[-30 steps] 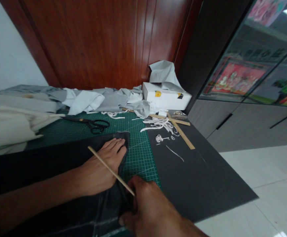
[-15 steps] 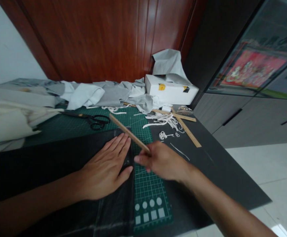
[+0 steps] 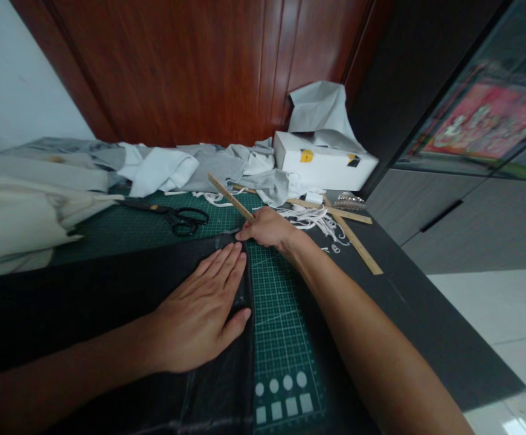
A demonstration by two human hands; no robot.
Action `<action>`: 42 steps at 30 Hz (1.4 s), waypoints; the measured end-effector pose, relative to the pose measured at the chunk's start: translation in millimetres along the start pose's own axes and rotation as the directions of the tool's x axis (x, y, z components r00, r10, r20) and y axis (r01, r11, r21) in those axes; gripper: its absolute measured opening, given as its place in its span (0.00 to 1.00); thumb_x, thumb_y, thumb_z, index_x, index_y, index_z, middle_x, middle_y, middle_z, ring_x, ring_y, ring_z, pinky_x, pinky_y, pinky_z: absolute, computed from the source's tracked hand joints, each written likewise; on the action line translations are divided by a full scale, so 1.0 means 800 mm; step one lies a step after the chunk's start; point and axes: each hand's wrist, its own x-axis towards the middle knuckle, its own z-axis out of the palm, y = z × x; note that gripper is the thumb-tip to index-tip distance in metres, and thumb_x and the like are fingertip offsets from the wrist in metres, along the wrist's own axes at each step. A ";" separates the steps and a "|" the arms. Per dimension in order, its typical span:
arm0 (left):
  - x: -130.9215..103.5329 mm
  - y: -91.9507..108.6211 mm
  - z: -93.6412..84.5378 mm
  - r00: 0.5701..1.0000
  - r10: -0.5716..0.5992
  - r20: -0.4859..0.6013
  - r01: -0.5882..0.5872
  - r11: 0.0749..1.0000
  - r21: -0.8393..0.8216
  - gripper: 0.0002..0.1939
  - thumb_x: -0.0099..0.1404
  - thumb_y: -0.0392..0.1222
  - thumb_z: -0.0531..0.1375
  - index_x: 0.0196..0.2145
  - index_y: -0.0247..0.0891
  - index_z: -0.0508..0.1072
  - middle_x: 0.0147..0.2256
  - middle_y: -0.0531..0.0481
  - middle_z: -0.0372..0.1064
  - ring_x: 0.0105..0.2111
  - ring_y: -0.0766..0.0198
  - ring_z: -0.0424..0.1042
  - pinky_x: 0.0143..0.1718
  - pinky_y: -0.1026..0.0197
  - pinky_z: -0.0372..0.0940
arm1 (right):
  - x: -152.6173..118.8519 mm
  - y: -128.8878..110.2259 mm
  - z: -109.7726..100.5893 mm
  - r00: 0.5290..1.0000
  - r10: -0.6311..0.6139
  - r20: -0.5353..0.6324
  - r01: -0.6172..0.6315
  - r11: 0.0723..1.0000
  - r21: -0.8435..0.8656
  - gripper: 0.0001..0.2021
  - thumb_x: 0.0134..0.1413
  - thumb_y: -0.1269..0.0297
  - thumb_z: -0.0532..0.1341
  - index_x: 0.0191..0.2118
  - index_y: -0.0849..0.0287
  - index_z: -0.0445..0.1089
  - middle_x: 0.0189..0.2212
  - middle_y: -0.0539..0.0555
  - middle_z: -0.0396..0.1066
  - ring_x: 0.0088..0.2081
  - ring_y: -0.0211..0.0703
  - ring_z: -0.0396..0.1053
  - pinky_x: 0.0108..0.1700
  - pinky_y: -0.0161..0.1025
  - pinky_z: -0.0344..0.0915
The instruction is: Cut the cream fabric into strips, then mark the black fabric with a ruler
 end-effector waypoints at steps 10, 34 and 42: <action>0.002 0.000 0.001 1.000 0.011 0.000 -0.011 1.000 0.008 0.42 0.72 0.56 0.47 0.72 0.21 0.47 0.73 0.28 0.35 0.74 0.42 0.33 0.72 0.42 0.39 | -0.004 -0.006 0.000 0.998 0.051 0.047 -0.052 0.998 0.038 0.13 0.53 0.76 0.64 0.21 0.60 0.66 0.09 0.42 0.57 0.13 0.29 0.51 0.15 0.30 0.45; 0.001 -0.001 0.000 1.000 0.014 -0.025 -0.014 1.000 -0.017 0.41 0.72 0.58 0.47 0.73 0.27 0.46 0.74 0.30 0.37 0.74 0.42 0.35 0.72 0.43 0.38 | -0.012 -0.001 -0.007 0.993 0.110 0.032 -0.110 0.994 0.015 0.19 0.51 0.73 0.70 0.20 0.57 0.60 0.08 0.41 0.56 0.13 0.29 0.50 0.15 0.29 0.45; 0.001 -0.003 0.000 0.999 0.025 -0.031 -0.027 0.998 -0.051 0.40 0.73 0.59 0.46 0.73 0.30 0.46 0.74 0.38 0.36 0.74 0.43 0.34 0.72 0.43 0.38 | -0.005 0.008 -0.008 0.990 0.100 -0.100 -0.111 0.988 -0.111 0.20 0.47 0.70 0.73 0.19 0.58 0.61 0.10 0.43 0.61 0.14 0.30 0.54 0.17 0.31 0.49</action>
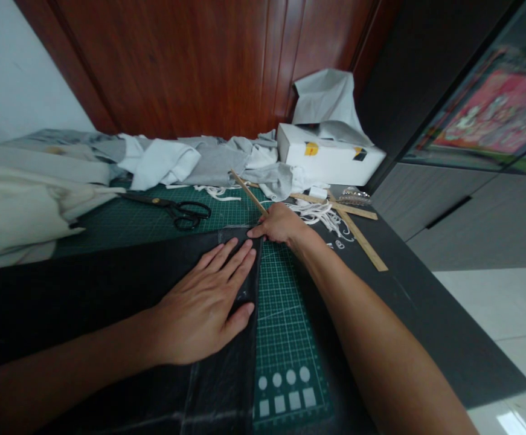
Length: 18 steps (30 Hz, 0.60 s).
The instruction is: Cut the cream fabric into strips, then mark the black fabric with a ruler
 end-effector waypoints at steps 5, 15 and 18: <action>0.001 -0.001 -0.001 1.000 0.007 0.005 -0.007 0.999 -0.036 0.38 0.73 0.58 0.48 0.74 0.39 0.47 0.75 0.46 0.38 0.74 0.42 0.35 0.72 0.41 0.37 | 0.004 0.001 -0.002 0.999 -0.021 -0.044 0.015 0.991 -0.136 0.19 0.46 0.68 0.74 0.17 0.59 0.64 0.14 0.45 0.63 0.18 0.33 0.57 0.20 0.34 0.52; 0.001 0.002 -0.001 0.999 0.044 -0.022 -0.044 0.999 -0.006 0.38 0.73 0.56 0.47 0.73 0.35 0.47 0.74 0.39 0.38 0.74 0.44 0.36 0.72 0.41 0.35 | 0.009 0.003 0.001 0.991 -0.069 -0.117 0.033 0.958 -0.286 0.17 0.50 0.67 0.73 0.18 0.59 0.67 0.16 0.47 0.65 0.20 0.35 0.59 0.24 0.37 0.55; 0.001 0.003 0.000 0.994 0.111 -0.010 -0.110 0.994 0.018 0.38 0.74 0.54 0.46 0.72 0.26 0.48 0.74 0.34 0.36 0.74 0.49 0.34 0.73 0.48 0.34 | 0.014 0.004 0.002 0.982 -0.074 -0.171 0.014 0.946 -0.325 0.17 0.48 0.67 0.74 0.19 0.58 0.66 0.17 0.46 0.65 0.21 0.35 0.61 0.25 0.37 0.55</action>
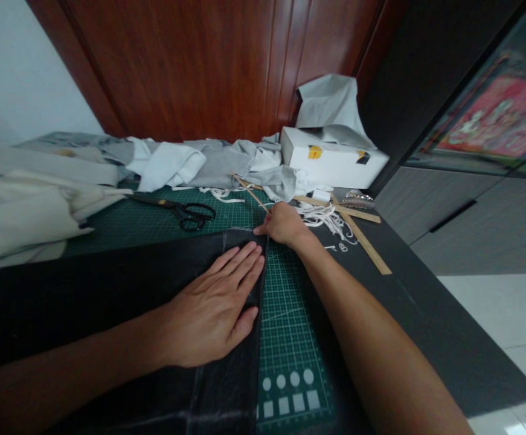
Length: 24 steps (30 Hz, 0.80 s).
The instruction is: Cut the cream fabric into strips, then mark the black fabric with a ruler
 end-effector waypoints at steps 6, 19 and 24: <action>0.003 -0.003 -0.002 0.999 0.020 0.038 -0.019 1.000 -0.020 0.37 0.74 0.54 0.46 0.73 0.32 0.46 0.74 0.38 0.36 0.74 0.48 0.34 0.73 0.44 0.31 | 0.004 0.003 0.001 0.999 0.009 -0.031 -0.011 0.998 -0.065 0.18 0.47 0.63 0.76 0.19 0.58 0.67 0.17 0.46 0.64 0.21 0.37 0.60 0.25 0.38 0.55; 0.003 -0.004 -0.001 0.999 0.004 0.051 -0.005 1.000 0.010 0.37 0.75 0.56 0.44 0.74 0.34 0.45 0.75 0.40 0.36 0.74 0.50 0.36 0.73 0.45 0.30 | -0.061 -0.007 -0.030 1.000 0.000 -0.026 -0.004 0.989 -0.148 0.09 0.52 0.67 0.71 0.24 0.60 0.74 0.19 0.51 0.68 0.25 0.41 0.66 0.28 0.38 0.57; 0.004 -0.004 -0.001 0.998 -0.002 0.068 0.001 1.000 0.015 0.38 0.74 0.57 0.44 0.73 0.32 0.46 0.74 0.39 0.36 0.74 0.50 0.35 0.73 0.45 0.31 | -0.120 0.001 -0.030 0.998 -0.017 0.060 0.022 0.997 -0.074 0.05 0.52 0.67 0.70 0.30 0.61 0.76 0.25 0.53 0.75 0.28 0.41 0.69 0.29 0.37 0.61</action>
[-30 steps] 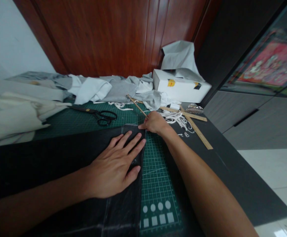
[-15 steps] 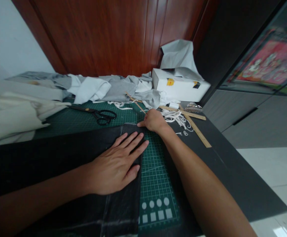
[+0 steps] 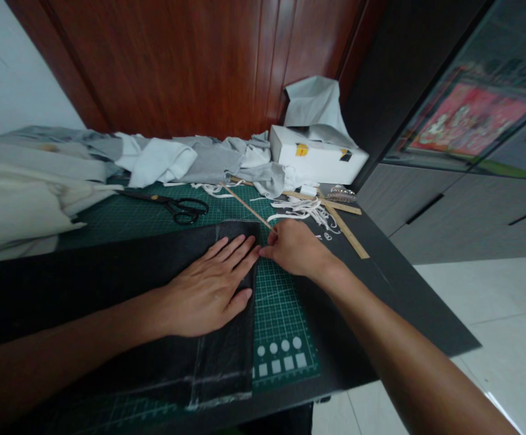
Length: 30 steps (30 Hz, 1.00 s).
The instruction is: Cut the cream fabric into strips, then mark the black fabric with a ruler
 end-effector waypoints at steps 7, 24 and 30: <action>0.002 0.003 -0.002 0.999 -0.020 0.040 0.019 1.000 0.017 0.40 0.74 0.57 0.44 0.73 0.26 0.44 0.74 0.36 0.34 0.74 0.49 0.34 0.73 0.45 0.32 | -0.064 -0.005 0.028 0.964 0.043 0.261 -0.176 0.841 0.512 0.05 0.54 0.65 0.66 0.36 0.60 0.73 0.22 0.45 0.67 0.16 0.31 0.57 0.17 0.33 0.51; 0.000 0.004 -0.003 0.999 -0.040 0.017 0.040 0.999 -0.003 0.40 0.73 0.57 0.44 0.72 0.23 0.48 0.74 0.30 0.36 0.74 0.47 0.35 0.73 0.47 0.35 | -0.057 -0.029 0.040 0.969 0.098 0.227 -0.227 0.710 0.666 0.06 0.52 0.64 0.64 0.27 0.58 0.68 0.09 0.40 0.54 0.13 0.31 0.49 0.15 0.31 0.45; 0.000 0.003 -0.005 0.999 -0.038 0.039 0.038 0.999 -0.002 0.42 0.72 0.56 0.45 0.72 0.21 0.44 0.74 0.29 0.34 0.74 0.48 0.35 0.73 0.48 0.35 | -0.061 -0.026 0.044 0.953 0.135 0.271 -0.286 0.695 0.660 0.07 0.51 0.65 0.63 0.25 0.59 0.68 0.10 0.41 0.55 0.14 0.30 0.50 0.15 0.29 0.45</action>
